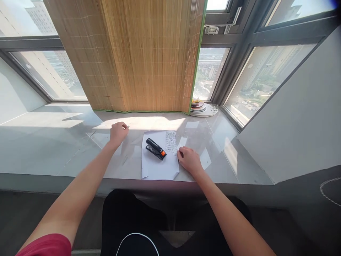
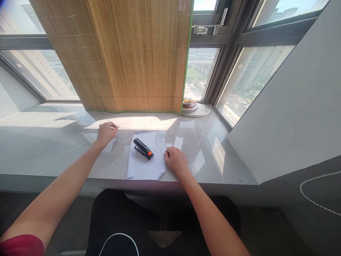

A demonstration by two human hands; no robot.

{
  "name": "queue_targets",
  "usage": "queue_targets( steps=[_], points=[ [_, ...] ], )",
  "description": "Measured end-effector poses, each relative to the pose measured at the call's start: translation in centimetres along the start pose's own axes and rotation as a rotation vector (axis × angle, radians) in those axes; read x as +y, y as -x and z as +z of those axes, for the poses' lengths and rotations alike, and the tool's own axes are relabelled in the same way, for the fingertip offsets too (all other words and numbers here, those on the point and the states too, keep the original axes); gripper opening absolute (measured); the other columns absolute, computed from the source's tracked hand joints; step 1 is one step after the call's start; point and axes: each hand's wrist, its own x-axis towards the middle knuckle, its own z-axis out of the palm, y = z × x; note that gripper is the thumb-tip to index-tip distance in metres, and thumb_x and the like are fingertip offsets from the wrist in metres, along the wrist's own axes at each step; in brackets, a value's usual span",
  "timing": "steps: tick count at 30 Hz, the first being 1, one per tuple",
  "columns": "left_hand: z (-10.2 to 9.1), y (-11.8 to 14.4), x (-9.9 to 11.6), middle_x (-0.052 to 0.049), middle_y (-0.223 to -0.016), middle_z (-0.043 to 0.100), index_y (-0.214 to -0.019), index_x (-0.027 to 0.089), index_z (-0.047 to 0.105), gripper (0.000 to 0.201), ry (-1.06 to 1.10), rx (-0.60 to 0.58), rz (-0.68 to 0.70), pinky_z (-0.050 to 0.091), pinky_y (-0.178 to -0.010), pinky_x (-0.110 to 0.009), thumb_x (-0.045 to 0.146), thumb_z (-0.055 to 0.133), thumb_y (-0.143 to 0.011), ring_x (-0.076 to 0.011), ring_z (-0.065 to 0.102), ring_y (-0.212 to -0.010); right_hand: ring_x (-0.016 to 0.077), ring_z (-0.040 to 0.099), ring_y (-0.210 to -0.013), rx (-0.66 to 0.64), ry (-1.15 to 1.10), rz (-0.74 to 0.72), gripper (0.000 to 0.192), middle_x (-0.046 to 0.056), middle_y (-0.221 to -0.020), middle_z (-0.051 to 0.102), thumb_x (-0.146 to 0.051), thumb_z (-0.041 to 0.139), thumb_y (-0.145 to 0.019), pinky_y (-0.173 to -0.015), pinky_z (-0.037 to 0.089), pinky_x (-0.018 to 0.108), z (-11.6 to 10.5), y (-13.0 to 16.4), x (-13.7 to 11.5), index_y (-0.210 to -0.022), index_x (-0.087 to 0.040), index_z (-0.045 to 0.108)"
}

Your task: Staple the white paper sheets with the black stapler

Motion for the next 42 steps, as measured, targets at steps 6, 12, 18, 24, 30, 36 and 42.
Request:
queue_targets(
  steps=[6, 12, 18, 24, 30, 36, 42],
  points=[
    [2.8, 3.1, 2.1, -0.006, -0.096, 0.077, -0.089, 0.019, 0.073, 0.014, 0.095, -0.077, 0.032, 0.052, -0.09, -0.033, 0.021, 0.058, -0.088, -0.0221, 0.07, -0.091, 0.0142, 0.047, -0.066, 0.016, -0.01, -0.026, 0.032, 0.003, -0.077, 0.059, -0.027, 0.045, -0.103, -0.06, 0.023, 0.029, 0.0, 0.1, 0.0, -0.072, -0.02, 0.053],
    [2.8, 5.1, 3.7, -0.015, -0.126, 0.069, -0.106, 0.017, 0.073, 0.026, 0.064, 0.009, 0.027, 0.05, -0.1, -0.037, 0.023, 0.05, -0.096, -0.0282, 0.064, -0.115, 0.0142, 0.047, -0.066, 0.018, -0.016, -0.024, 0.032, 0.003, -0.075, 0.059, -0.025, 0.046, -0.102, -0.06, 0.023, 0.028, -0.1, 0.2, -0.1, -0.07, -0.02, 0.052],
    [2.5, 12.7, 7.1, -0.008, -0.126, 0.072, -0.115, 0.021, 0.072, 0.045, 0.264, -0.177, 0.198, 0.049, -0.105, -0.037, 0.003, 0.04, -0.089, -0.0239, 0.064, -0.12, 0.0147, 0.048, -0.067, 0.12, -0.104, -0.148, 0.034, 0.001, -0.076, 0.057, -0.031, 0.048, -0.103, -0.062, 0.028, 0.027, 0.0, 0.4, -0.5, -0.071, -0.021, 0.051],
    [1.8, 15.0, 8.3, -0.013, -0.127, 0.071, -0.123, 0.019, 0.07, 0.042, 0.183, -0.228, 0.276, 0.043, -0.114, -0.044, 0.009, 0.049, -0.088, -0.0284, 0.061, -0.128, 0.0221, 0.058, -0.099, 0.083, -0.215, -0.396, 0.039, 0.005, -0.107, 0.065, -0.053, 0.076, -0.088, -0.084, 0.043, 0.031, 1.3, -0.9, -2.4, -0.111, -0.024, 0.063],
    [2.3, 15.6, 8.2, -0.014, -0.152, 0.056, -0.142, 0.018, 0.059, 0.049, 0.068, -0.301, 0.319, 0.026, -0.125, -0.049, 0.027, 0.05, -0.095, -0.0347, 0.038, -0.151, 0.0239, 0.057, -0.1, 0.004, -0.139, -0.434, 0.039, 0.003, -0.1, 0.069, -0.05, 0.079, -0.087, -0.09, 0.041, 0.036, 1.7, -1.7, -2.9, -0.114, -0.026, 0.065],
    [3.1, 16.2, 8.0, -0.012, -0.167, 0.037, -0.155, 0.023, 0.046, 0.064, -0.012, -0.381, 0.342, 0.015, -0.126, -0.058, 0.054, 0.043, -0.1, -0.0415, 0.019, -0.158, 0.0255, 0.056, -0.105, 0.057, -0.123, -0.384, 0.025, 0.005, -0.105, 0.07, -0.028, 0.076, -0.089, -0.092, 0.04, 0.037, 1.0, -2.1, -2.5, -0.112, -0.024, 0.067],
    [2.8, 16.1, 7.5, -0.006, -0.174, 0.02, -0.165, 0.025, 0.03, 0.063, -0.027, -0.483, 0.399, 0.009, -0.127, -0.061, 0.046, 0.025, -0.106, -0.0389, 0.006, -0.161, 0.024, 0.06, -0.104, 0.093, -0.257, -0.302, 0.024, 0.004, -0.104, 0.072, -0.018, 0.072, -0.089, -0.096, 0.04, 0.038, -0.4, -1.5, -0.6, -0.112, -0.025, 0.072]
  ],
)
